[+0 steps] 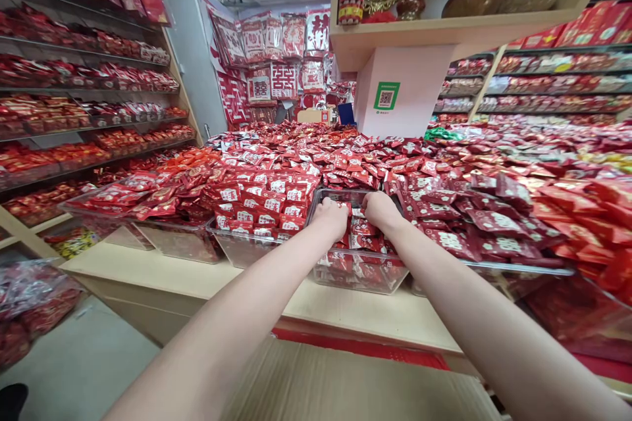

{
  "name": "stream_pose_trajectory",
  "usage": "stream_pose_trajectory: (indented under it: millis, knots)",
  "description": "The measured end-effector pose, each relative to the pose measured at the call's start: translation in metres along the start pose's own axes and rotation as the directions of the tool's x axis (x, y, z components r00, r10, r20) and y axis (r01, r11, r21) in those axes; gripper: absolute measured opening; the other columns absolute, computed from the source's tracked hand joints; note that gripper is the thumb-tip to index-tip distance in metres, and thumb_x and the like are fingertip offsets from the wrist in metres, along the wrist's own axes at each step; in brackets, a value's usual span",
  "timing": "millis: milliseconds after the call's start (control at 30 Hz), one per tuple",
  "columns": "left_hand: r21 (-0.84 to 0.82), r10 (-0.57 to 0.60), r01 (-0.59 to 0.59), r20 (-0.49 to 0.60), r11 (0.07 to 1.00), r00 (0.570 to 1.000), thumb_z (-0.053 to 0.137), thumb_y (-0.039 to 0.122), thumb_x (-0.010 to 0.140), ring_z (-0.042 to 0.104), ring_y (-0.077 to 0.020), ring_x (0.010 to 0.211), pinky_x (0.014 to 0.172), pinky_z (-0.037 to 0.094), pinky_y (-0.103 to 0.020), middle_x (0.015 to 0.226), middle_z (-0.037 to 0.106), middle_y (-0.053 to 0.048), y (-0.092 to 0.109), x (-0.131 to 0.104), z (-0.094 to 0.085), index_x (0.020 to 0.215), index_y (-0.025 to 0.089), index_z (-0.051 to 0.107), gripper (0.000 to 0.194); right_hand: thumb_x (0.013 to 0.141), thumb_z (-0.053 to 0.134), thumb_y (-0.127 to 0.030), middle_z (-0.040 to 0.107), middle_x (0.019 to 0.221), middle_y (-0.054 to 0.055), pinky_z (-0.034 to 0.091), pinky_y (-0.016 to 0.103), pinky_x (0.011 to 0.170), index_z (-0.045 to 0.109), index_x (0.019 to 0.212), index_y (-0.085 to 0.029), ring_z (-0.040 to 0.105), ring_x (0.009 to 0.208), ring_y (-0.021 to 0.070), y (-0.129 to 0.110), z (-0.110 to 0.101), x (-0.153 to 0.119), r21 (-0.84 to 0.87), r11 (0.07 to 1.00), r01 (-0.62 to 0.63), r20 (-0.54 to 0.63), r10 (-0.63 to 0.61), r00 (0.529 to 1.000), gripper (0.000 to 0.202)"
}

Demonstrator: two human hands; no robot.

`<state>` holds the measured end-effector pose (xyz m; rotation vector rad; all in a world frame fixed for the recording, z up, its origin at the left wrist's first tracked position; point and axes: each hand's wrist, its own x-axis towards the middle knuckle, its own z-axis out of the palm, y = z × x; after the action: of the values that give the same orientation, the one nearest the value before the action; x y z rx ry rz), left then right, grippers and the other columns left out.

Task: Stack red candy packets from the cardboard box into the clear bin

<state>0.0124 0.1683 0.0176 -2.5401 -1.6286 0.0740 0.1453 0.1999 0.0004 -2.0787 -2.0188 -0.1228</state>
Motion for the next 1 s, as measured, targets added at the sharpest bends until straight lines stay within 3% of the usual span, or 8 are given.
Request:
stream_pose_trajectory:
  millis: [133, 233, 400, 533, 667, 833, 1000]
  knots:
    - [0.037, 0.023, -0.024, 0.033, 0.999, 0.999, 0.054, 0.019, 0.065, 0.034, -0.0266, 0.103, 0.084, 0.032, -0.037, 0.110, 0.045, -0.009, 0.002, 0.005, 0.000, 0.123, 0.036, 0.032, 0.065, 0.068, 0.052, -0.013, 0.065, 0.087, 0.012, 0.043, 0.023, 0.072, 0.063, 0.084, -0.012, 0.059, 0.084, 0.0196, -0.004, -0.006, -0.002, -0.003, 1.000, 0.002, 0.075, -0.002, 0.997, 0.020]
    - [0.070, 0.025, -0.031, 0.083, 0.997, 0.996, 0.057, 0.021, 0.062, 0.032, -0.0278, 0.103, 0.084, 0.029, -0.038, 0.111, 0.042, -0.008, 0.002, 0.010, 0.002, 0.121, 0.042, 0.033, 0.067, 0.069, 0.051, -0.013, 0.065, 0.088, 0.012, 0.043, 0.024, 0.071, 0.063, 0.084, -0.012, 0.059, 0.084, 0.0198, -0.005, -0.010, -0.004, 0.008, 1.000, 0.011, 0.063, -0.012, 0.998, 0.019]
    - [0.085, 0.020, -0.028, 0.096, 0.996, 0.995, 0.057, 0.022, 0.063, 0.032, -0.0285, 0.102, 0.081, 0.029, -0.038, 0.109, 0.041, -0.008, 0.002, 0.013, 0.005, 0.118, 0.043, 0.038, 0.061, 0.068, 0.054, -0.023, 0.063, 0.091, 0.013, 0.044, 0.026, 0.069, 0.061, 0.093, -0.015, 0.059, 0.085, 0.0212, -0.006, -0.009, -0.011, -0.011, 1.000, -0.028, 0.101, 0.029, 0.994, 0.027]
    - [0.100, 0.023, -0.032, 0.090, 0.994, 0.996, 0.055, 0.023, 0.065, 0.033, -0.0274, 0.102, 0.081, 0.029, -0.037, 0.109, 0.041, -0.008, 0.002, 0.014, 0.006, 0.118, 0.043, 0.038, 0.059, 0.068, 0.055, -0.021, 0.062, 0.097, 0.014, 0.045, 0.028, 0.069, 0.060, 0.098, -0.016, 0.058, 0.088, 0.0222, -0.010, -0.007, -0.016, -0.081, 0.997, -0.017, 0.227, 0.035, 0.973, 0.031]
    - [0.119, 0.019, -0.030, 0.093, 0.992, 0.995, 0.054, 0.025, 0.065, 0.036, -0.0265, 0.100, 0.079, 0.030, -0.035, 0.109, 0.041, -0.008, 0.002, 0.015, 0.006, 0.117, 0.043, 0.039, 0.057, 0.070, 0.054, -0.021, 0.061, 0.098, 0.014, 0.046, 0.032, 0.071, 0.060, 0.100, -0.018, 0.057, 0.091, 0.0241, -0.013, -0.006, -0.019, -0.109, 0.994, -0.021, 0.239, 0.047, 0.970, 0.031]
    - [0.129, 0.022, -0.033, 0.090, 0.991, 0.996, 0.053, 0.026, 0.066, 0.038, -0.0259, 0.098, 0.078, 0.031, -0.035, 0.107, 0.042, -0.008, 0.002, 0.012, 0.004, 0.116, 0.042, 0.040, 0.054, 0.071, 0.051, -0.020, 0.062, 0.097, 0.015, 0.045, 0.029, 0.072, 0.061, 0.097, -0.015, 0.057, 0.091, 0.0229, -0.014, -0.009, -0.022, -0.118, 0.992, 0.042, 0.233, -0.014, 0.972, 0.028]
    - [0.124, 0.015, -0.027, 0.090, 0.992, 0.996, 0.050, 0.032, 0.069, 0.040, -0.0261, 0.098, 0.078, 0.031, -0.035, 0.106, 0.043, -0.008, 0.002, 0.013, 0.003, 0.115, 0.042, 0.042, 0.048, 0.065, 0.059, -0.028, 0.063, 0.094, 0.013, 0.045, 0.028, 0.072, 0.063, 0.093, -0.015, 0.058, 0.087, 0.0233, -0.012, -0.003, -0.018, -0.122, 0.980, 0.155, 0.308, -0.111, 0.945, 0.032]
